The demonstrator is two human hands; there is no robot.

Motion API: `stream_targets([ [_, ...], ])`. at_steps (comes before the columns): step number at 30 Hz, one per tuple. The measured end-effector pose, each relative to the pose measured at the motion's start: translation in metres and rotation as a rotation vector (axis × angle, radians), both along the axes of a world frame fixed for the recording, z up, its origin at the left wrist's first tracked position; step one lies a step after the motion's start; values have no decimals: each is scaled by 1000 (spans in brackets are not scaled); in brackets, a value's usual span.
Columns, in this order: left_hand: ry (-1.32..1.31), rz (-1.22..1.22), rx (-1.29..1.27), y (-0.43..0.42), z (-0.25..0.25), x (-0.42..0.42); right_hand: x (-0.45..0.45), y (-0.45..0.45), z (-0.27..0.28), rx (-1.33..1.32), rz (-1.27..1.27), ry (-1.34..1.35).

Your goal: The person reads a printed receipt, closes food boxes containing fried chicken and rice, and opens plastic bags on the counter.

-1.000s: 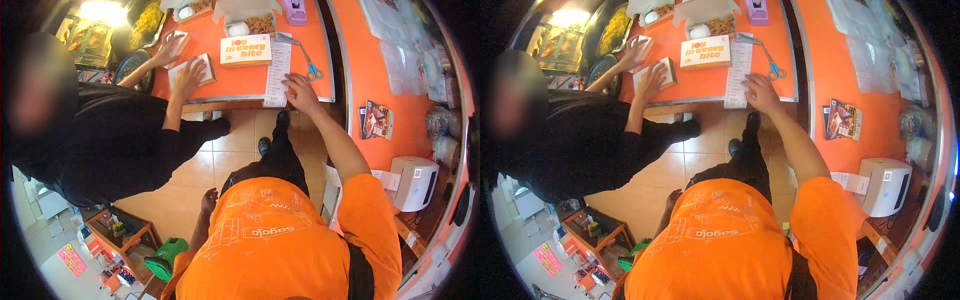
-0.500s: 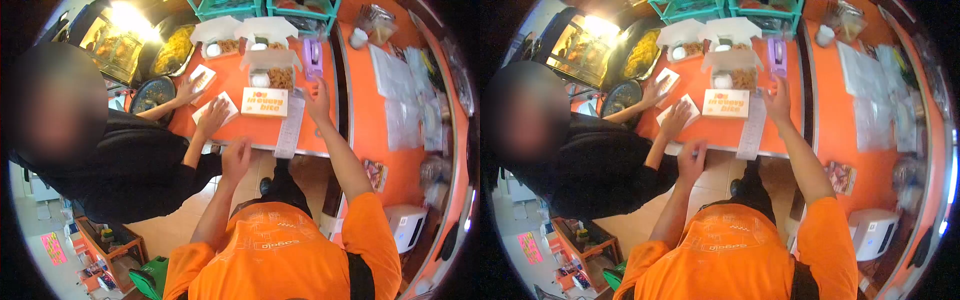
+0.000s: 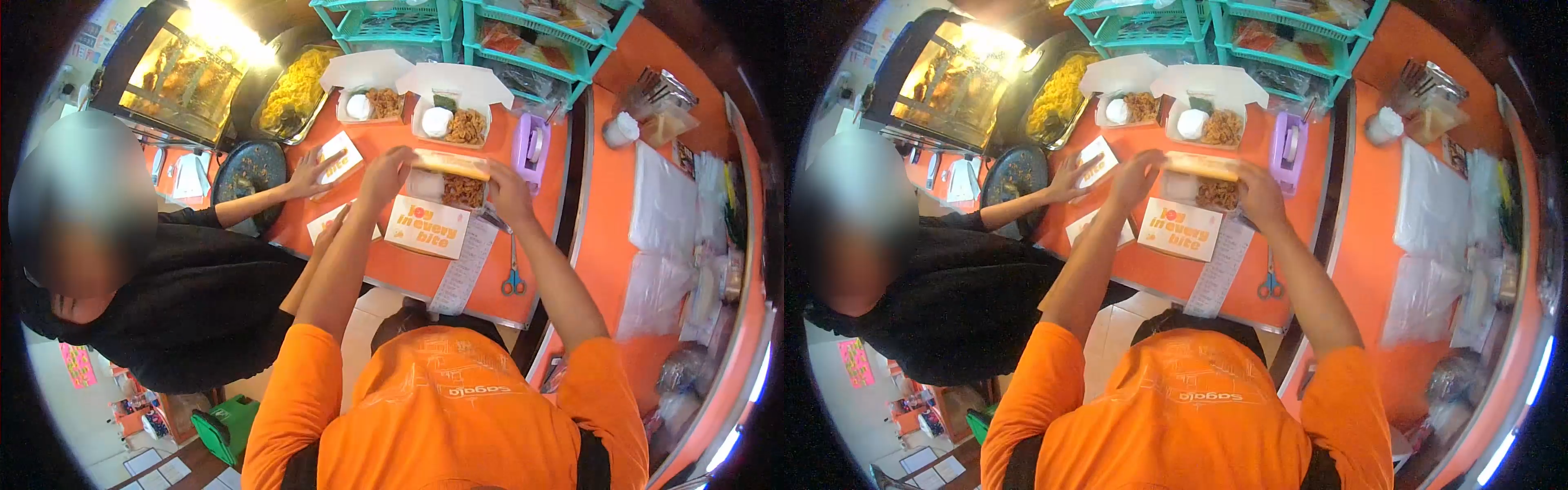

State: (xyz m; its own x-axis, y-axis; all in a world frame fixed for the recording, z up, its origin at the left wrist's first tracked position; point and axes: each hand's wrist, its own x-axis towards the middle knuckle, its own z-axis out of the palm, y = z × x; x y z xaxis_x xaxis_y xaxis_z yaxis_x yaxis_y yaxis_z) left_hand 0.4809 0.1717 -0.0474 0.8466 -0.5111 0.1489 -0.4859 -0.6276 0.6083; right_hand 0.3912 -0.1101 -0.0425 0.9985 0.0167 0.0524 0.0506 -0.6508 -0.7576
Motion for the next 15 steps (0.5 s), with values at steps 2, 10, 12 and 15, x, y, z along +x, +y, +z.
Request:
stream_targets([
  [2,-67,0,-37,6,-22,-28,-19,7,-29,-130,-8,-167],
  [10,466,207,-363,-11,-52,-31,-9,24,-60,136,-120,-195],
  [12,383,193,-334,-14,-55,-28,2,24,-56,214,-144,-160],
  [15,295,258,-415,-20,-61,-22,8,26,-59,200,-215,-100],
])
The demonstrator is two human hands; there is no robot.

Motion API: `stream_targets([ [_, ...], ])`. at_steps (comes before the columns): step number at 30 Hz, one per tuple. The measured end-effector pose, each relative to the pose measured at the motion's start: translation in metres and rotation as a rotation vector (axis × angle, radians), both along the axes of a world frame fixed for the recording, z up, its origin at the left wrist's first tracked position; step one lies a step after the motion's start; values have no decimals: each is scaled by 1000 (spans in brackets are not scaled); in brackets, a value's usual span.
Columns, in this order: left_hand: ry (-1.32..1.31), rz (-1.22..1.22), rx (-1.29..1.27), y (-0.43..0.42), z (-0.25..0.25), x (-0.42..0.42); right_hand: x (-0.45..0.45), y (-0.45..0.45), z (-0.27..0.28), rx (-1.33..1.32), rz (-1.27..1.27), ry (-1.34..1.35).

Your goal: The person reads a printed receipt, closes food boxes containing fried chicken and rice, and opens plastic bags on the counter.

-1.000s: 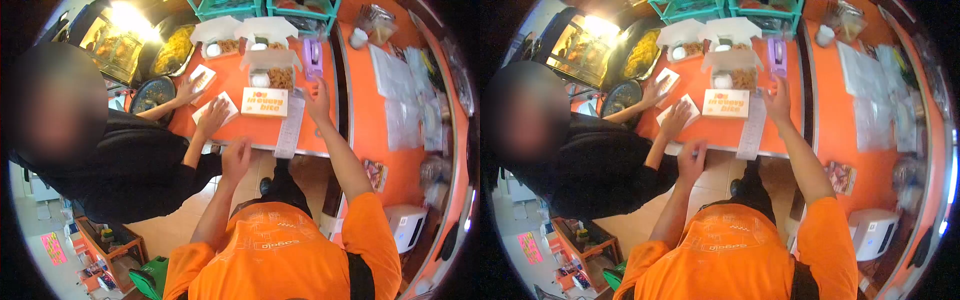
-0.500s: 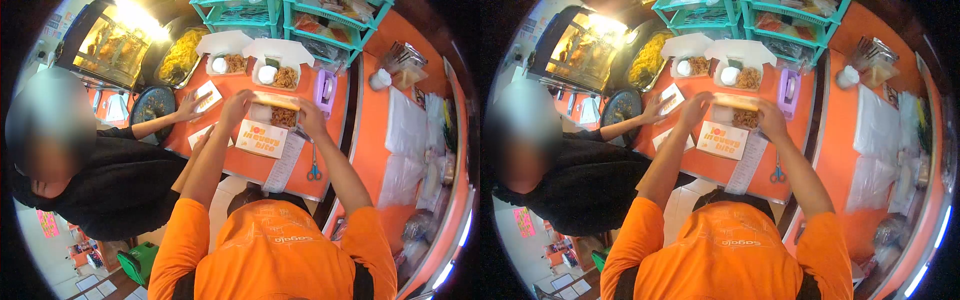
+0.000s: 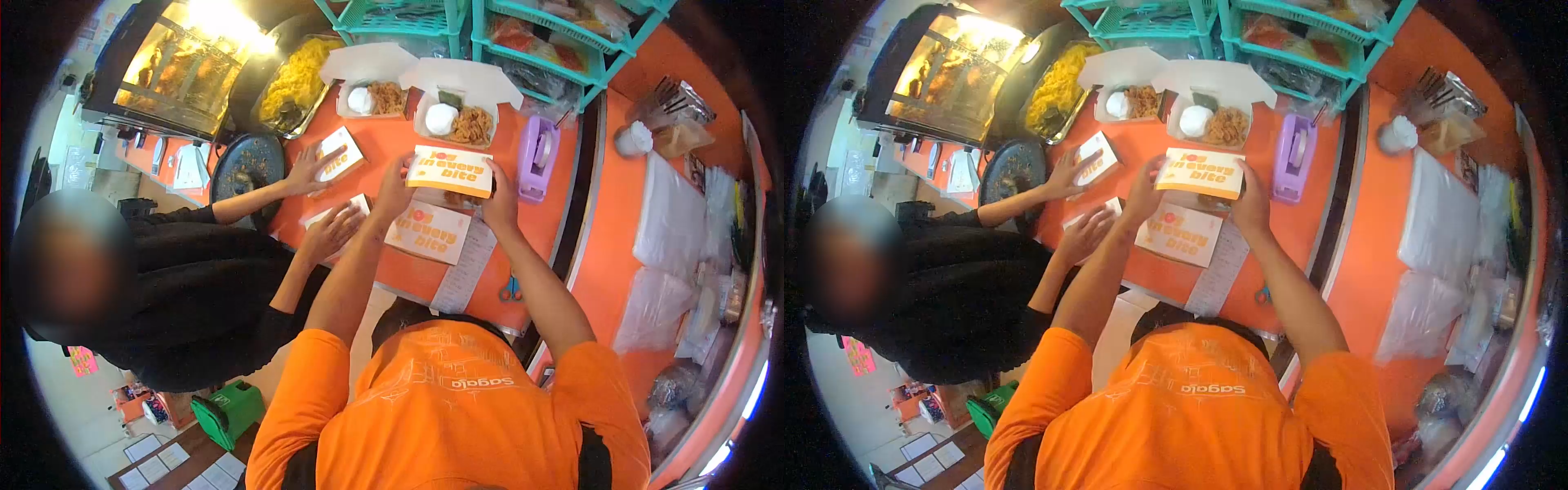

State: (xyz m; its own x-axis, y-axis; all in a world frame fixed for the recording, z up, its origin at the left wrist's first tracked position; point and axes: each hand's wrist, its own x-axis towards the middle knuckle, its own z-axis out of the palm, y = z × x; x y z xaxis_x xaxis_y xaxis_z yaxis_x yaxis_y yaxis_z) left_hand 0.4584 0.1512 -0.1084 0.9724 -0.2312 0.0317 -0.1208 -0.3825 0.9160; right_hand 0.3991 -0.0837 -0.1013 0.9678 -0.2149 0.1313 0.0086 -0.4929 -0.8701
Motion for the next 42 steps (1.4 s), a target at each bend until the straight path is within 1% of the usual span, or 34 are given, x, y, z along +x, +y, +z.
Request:
stream_targets([
  [2,-2,16,-119,-2,-1,-1,2,1,7,-1,-17,-1],
  [4,-6,33,-134,-2,-3,-1,2,3,13,-1,-24,4],
  [6,-10,56,-147,-1,-5,-2,1,5,19,-82,-28,10],
  [9,-76,13,-141,-4,1,-3,-5,4,15,-37,-38,37],
  [10,-39,39,-129,-6,6,-4,-4,2,15,-55,-23,98],
  [11,-1,64,-118,-8,11,-6,-4,2,15,-54,-14,85],
  [13,-10,60,-80,-7,8,-3,-6,4,17,-35,-25,112],
  [14,11,84,-61,-7,3,-2,-8,10,33,-20,-22,11],
  [15,34,106,-42,-6,-2,-1,-9,8,26,-17,-18,0],
  [16,-68,116,43,-8,15,-7,-11,7,23,-48,29,-31],
  [17,-74,120,46,-6,9,-3,-13,7,19,-78,77,-58],
  [18,-44,112,-14,-5,-1,-1,-16,6,15,-131,70,27],
  [19,-14,106,-74,-4,-5,0,-16,8,14,-126,76,24],
  [20,-17,113,-68,-4,-8,2,-17,9,14,-83,65,10],
  [22,96,117,-207,-5,-12,2,-16,9,14,-38,63,0],
  [24,101,121,-215,-4,-11,1,-16,6,16,13,89,60],
  [26,100,111,-233,-8,-9,3,-16,4,14,3,89,63],
  [28,34,93,-138,-8,-13,5,-17,2,13,-6,85,66],
  [29,34,93,-140,-9,-20,6,-17,2,15,-20,93,52],
  [30,78,84,-281,-10,-25,9,-15,2,16,-33,102,34],
  [31,123,73,-422,-12,-19,11,-14,1,13,-33,103,31],
  [32,120,74,-421,-13,-13,10,-14,0,10,-30,100,36],
  [34,-20,120,-248,-17,-5,6,-14,0,10,-26,97,43],
  [38,71,123,-271,-16,-8,7,-13,0,22,2,108,64],
  [40,-26,109,-145,-14,-12,9,-12,-1,21,10,119,53],
  [41,-21,101,-145,-13,-3,9,-11,-2,19,-1,122,60],
  [42,-74,55,-3,-12,5,6,-13,-3,16,-13,128,74],
])
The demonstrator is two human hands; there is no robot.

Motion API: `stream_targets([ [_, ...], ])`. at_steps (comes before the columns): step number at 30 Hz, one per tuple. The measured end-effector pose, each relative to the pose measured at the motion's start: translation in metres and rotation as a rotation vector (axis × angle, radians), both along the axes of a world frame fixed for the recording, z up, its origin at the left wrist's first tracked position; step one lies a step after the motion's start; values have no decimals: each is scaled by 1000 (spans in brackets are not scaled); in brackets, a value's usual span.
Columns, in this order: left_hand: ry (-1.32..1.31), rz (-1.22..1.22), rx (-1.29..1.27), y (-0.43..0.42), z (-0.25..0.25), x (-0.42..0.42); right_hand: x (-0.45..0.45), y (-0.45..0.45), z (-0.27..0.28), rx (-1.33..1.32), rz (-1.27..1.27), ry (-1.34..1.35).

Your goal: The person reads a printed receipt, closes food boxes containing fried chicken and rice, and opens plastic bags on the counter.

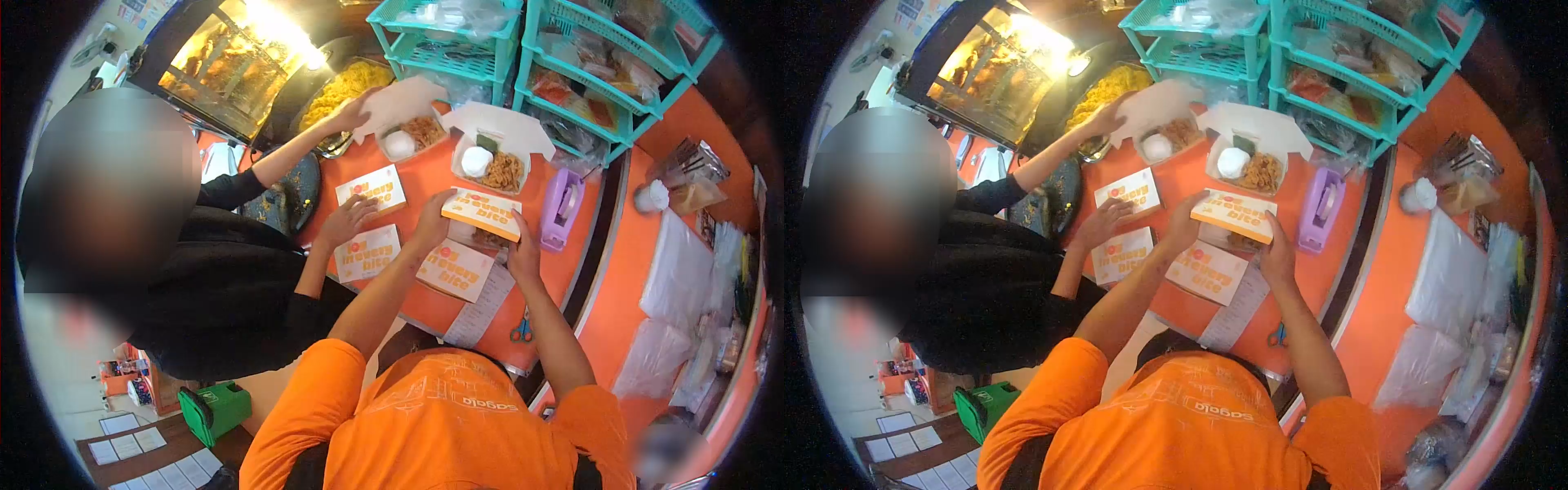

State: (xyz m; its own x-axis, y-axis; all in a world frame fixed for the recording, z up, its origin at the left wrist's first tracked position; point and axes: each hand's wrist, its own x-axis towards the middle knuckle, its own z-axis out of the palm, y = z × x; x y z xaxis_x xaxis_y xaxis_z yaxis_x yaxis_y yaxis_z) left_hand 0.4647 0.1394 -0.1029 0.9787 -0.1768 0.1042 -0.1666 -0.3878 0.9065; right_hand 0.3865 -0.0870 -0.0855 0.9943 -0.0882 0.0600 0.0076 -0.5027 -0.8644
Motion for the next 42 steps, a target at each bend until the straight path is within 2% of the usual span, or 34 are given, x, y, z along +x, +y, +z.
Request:
stream_targets([
  [1,-48,-41,144,3,5,-4,-1,-3,-4,-3,-7,13],
  [2,-37,-51,140,8,4,-6,-1,-6,-9,-85,27,-45],
  [4,-192,-155,357,15,1,-8,-1,-17,-15,-241,132,-79],
  [8,-156,-256,214,15,-5,-10,-7,-24,-14,-242,149,-22],
  [11,130,-287,222,11,-7,-13,-4,-27,-9,-216,202,39],
  [12,131,-305,224,10,-7,-13,-4,-26,-8,-259,199,-13],
  [14,185,-365,105,6,3,-13,0,-25,2,-302,192,-65],
  [18,214,-404,201,-2,42,-20,7,-32,7,-301,264,22],
  [20,-4,-506,727,-4,51,-1,13,-37,13,-374,330,-12],
  [21,-4,-510,723,-5,52,7,17,-37,20,-377,328,-9],
  [23,-385,-606,785,-6,48,16,23,-37,28,-597,435,-69],
  [24,-299,-702,806,-9,44,20,31,-39,17,-595,481,-126],
  [27,-262,-719,879,-17,43,23,39,-38,16,-695,529,-78],
  [29,-344,-703,857,-12,28,18,39,-36,0,-731,532,-74],
  [31,-360,-675,925,-10,19,16,38,-32,-20,-830,451,-243],
  [37,-359,-685,984,-9,24,12,23,-31,3,-636,516,-126],
  [40,-379,-688,923,-8,19,13,26,-33,3,-755,562,-159],
  [42,-441,-662,927,-9,5,16,28,-34,-8,-744,538,-176],
])
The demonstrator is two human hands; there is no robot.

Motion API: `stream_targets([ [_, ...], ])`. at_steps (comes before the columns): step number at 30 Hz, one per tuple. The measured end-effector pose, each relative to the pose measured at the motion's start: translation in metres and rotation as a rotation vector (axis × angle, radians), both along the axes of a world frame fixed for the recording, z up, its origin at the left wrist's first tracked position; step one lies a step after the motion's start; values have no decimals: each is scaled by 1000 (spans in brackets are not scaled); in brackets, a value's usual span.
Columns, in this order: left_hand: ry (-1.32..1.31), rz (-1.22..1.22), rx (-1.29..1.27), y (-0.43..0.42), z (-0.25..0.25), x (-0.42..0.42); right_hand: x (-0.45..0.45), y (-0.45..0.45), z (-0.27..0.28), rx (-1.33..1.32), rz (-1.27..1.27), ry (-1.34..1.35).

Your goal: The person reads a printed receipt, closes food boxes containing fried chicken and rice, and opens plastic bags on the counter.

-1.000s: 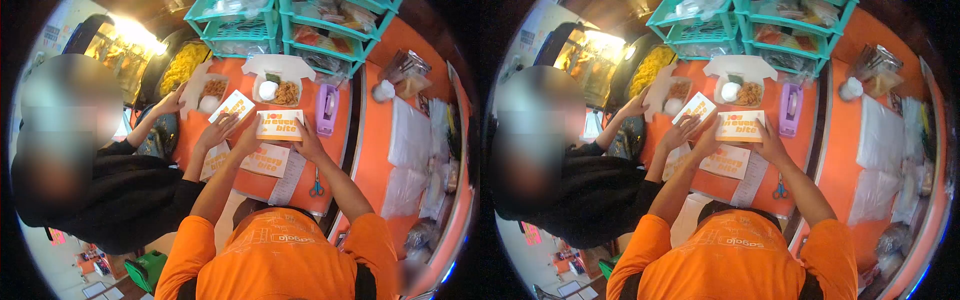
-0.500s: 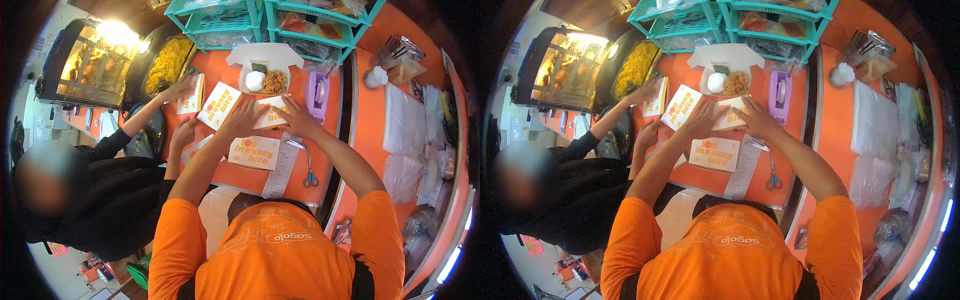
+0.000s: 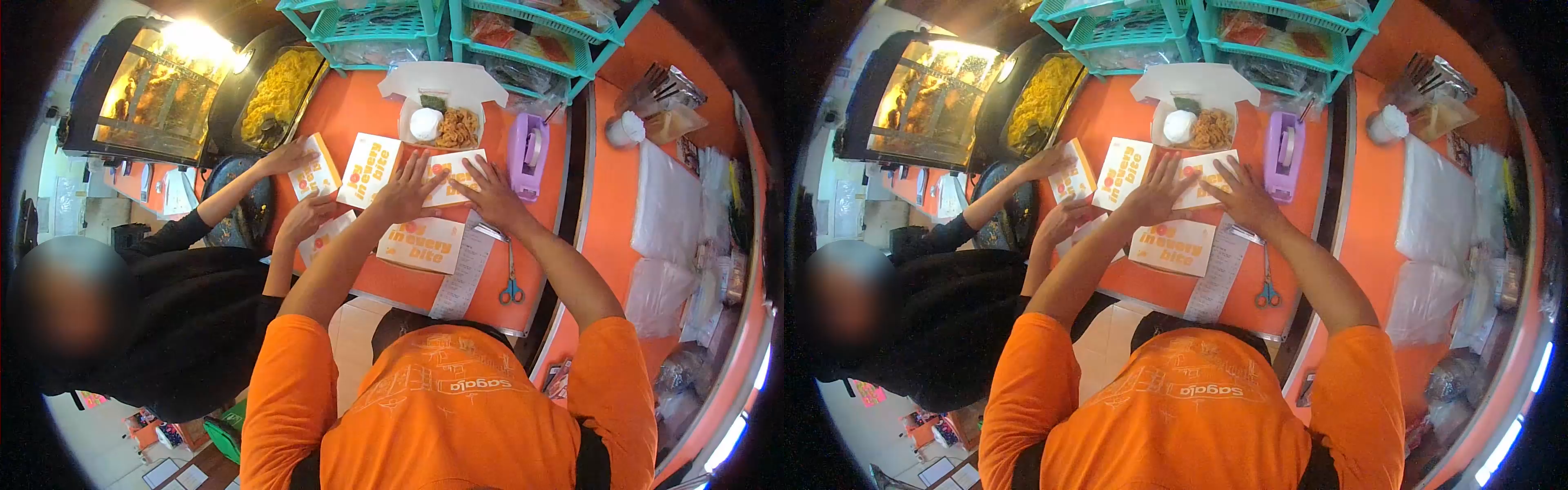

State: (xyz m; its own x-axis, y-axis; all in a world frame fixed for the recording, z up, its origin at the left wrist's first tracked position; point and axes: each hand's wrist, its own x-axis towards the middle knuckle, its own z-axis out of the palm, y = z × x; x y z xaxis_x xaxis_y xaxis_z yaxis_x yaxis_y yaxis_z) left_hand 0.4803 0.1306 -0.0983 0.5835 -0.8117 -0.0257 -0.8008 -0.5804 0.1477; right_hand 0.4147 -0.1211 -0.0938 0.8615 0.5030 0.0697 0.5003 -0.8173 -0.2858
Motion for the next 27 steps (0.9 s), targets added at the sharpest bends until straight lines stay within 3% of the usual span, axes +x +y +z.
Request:
stream_targets([
  [4,-97,17,112,-10,7,-3,-3,5,-2,41,-93,-31],
  [11,-93,-10,55,-8,7,-3,-12,13,0,-66,-186,-69],
  [17,-248,-84,52,0,10,0,-18,1,-24,96,-162,-183],
  [19,7,-41,-208,-2,11,23,-6,0,-30,500,-281,67],
  [20,258,248,-581,-14,45,31,5,8,10,563,-416,-1],
  [21,10,397,-604,-17,41,57,25,14,28,564,-414,-2],
  [23,-442,634,-734,-30,79,95,87,12,54,530,-634,-540],
  [24,-461,624,-748,-32,83,112,111,6,57,531,-630,-565],
  [26,-480,646,-459,-23,78,145,150,-6,53,428,-636,-557],
  [27,-492,647,-466,-16,74,162,161,-9,48,431,-630,-569],
])
